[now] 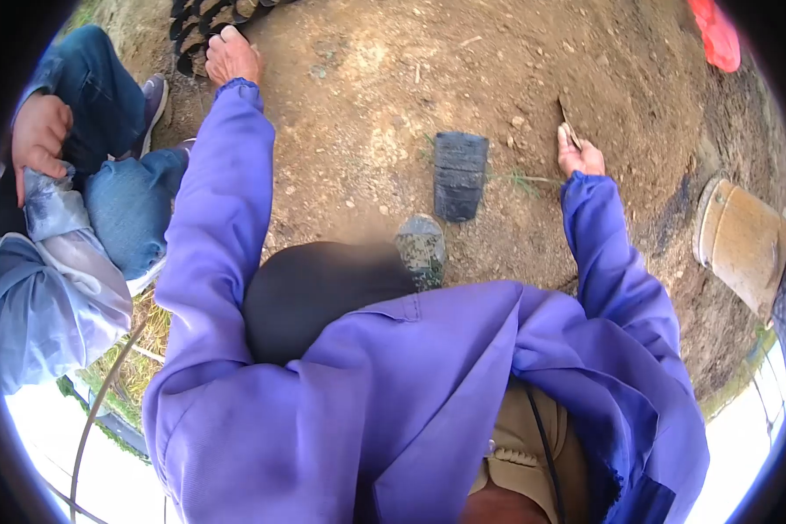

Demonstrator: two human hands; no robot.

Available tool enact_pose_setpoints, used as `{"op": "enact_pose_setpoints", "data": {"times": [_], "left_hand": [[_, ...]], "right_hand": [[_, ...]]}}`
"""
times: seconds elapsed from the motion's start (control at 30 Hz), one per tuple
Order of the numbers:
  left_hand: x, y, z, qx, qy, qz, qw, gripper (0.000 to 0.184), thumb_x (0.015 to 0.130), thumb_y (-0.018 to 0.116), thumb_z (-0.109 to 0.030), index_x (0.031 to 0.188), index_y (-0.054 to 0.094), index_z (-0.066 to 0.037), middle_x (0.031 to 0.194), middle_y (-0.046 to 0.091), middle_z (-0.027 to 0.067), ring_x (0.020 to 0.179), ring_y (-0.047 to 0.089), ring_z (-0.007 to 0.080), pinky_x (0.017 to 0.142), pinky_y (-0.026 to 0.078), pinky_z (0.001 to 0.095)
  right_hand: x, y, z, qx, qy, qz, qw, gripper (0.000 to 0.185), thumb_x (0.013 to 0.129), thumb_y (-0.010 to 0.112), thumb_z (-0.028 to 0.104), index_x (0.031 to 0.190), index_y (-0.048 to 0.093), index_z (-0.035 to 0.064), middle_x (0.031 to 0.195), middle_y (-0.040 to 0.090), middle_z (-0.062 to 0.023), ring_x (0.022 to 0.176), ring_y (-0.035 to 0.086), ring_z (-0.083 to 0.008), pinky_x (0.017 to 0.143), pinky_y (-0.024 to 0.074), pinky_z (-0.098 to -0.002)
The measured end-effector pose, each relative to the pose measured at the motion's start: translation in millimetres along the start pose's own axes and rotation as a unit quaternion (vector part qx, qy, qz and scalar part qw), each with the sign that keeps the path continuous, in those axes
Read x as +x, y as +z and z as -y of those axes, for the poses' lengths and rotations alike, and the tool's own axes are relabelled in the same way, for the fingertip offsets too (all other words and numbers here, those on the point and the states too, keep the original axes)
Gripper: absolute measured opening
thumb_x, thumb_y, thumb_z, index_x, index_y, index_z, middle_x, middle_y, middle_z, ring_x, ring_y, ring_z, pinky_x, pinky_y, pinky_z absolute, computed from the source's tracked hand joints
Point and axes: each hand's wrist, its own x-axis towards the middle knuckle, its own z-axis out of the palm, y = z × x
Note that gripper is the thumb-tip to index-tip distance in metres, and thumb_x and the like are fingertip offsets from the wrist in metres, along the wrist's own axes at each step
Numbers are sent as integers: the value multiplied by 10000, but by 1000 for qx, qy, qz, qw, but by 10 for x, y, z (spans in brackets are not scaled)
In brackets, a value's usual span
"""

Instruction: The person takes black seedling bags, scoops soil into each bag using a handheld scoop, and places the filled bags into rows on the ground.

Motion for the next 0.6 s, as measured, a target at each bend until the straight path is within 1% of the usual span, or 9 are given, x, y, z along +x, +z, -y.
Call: {"op": "enact_pose_setpoints", "data": {"times": [0.07, 0.13, 0.2, 0.3, 0.4, 0.43, 0.5, 0.57, 0.6], "left_hand": [[-282, -207, -570, -145, 159, -60, 975, 442, 789, 694, -277, 1109, 527, -22, 1075, 565, 173, 1002, 563, 340, 844, 466, 452], [-768, -432, -1232, -292, 215, 292, 885, 428, 789, 690, -247, 1121, 546, -18, 1125, 553, 182, 1007, 554, 327, 827, 461, 440], [-1315, -487, -1560, -476, 338, 362, 727, 294, 785, 692, -214, 1001, 619, -29, 1049, 601, 171, 916, 583, 285, 750, 460, 403], [-1438, -529, -1781, -433, 307, 476, 701, 180, 780, 703, -193, 847, 646, -35, 859, 622, 136, 783, 586, 251, 678, 445, 374], [-1359, -689, -1777, -389, 274, 442, 760, 160, 781, 703, -166, 757, 623, -30, 712, 581, 114, 663, 539, 224, 624, 419, 360], [-1305, -773, -1765, -456, 273, 454, 715, 161, 775, 704, -143, 756, 595, -27, 693, 540, 109, 646, 506, 214, 618, 414, 348], [-1220, -835, -1745, -493, 218, 434, 722, 147, 773, 702, -129, 770, 596, -26, 703, 544, 116, 658, 516, 204, 617, 416, 335], [-1110, -955, -1774, -496, 181, 388, 756, 97, 768, 684, -83, 812, 615, -32, 744, 571, 121, 698, 563, 217, 635, 436, 319], [-1098, -962, -1791, -495, 215, 331, 774, 85, 770, 675, -75, 822, 621, -35, 762, 580, 120, 710, 572, 230, 642, 444, 324]], "right_hand": [[-103, -58, -73, -51, -18, 67, 996, 332, 950, 271, 27, 1198, 343, -181, 1202, 485, -348, 1135, 498, -468, 987, 433, -561], [-174, -68, -50, -18, 15, 92, 995, 323, 957, 290, 34, 1194, 337, -181, 1217, 469, -344, 1143, 490, -465, 986, 433, -566], [-212, -98, -42, 7, 41, 103, 994, 305, 953, 307, 7, 1193, 330, -180, 1227, 453, -343, 1171, 466, -466, 1003, 419, -564], [-349, -64, 12, -37, 33, 102, 994, 263, 932, 329, -34, 1141, 328, -193, 1203, 444, -359, 1175, 450, -489, 1000, 416, -583], [-510, -71, 28, -145, -23, 159, 976, 189, 891, 353, -61, 991, 377, -219, 1041, 489, -381, 1031, 524, -543, 895, 477, -629], [-594, -44, 57, -180, -29, 190, 965, 169, 882, 366, -70, 967, 390, -214, 1007, 504, -366, 1003, 542, -537, 885, 484, -629], [-529, -26, 160, -232, -28, 237, 943, 107, 855, 411, -91, 895, 426, -190, 877, 546, -289, 918, 593, -513, 847, 509, -623], [-750, 195, 160, -266, -41, 308, 912, 119, 843, 436, -96, 939, 433, -166, 856, 557, -254, 855, 623, -488, 777, 550, -597], [-801, 278, 130, -281, -42, 333, 899, 138, 840, 439, -99, 964, 430, -159, 862, 560, -248, 836, 630, -481, 754, 561, -588]]}}
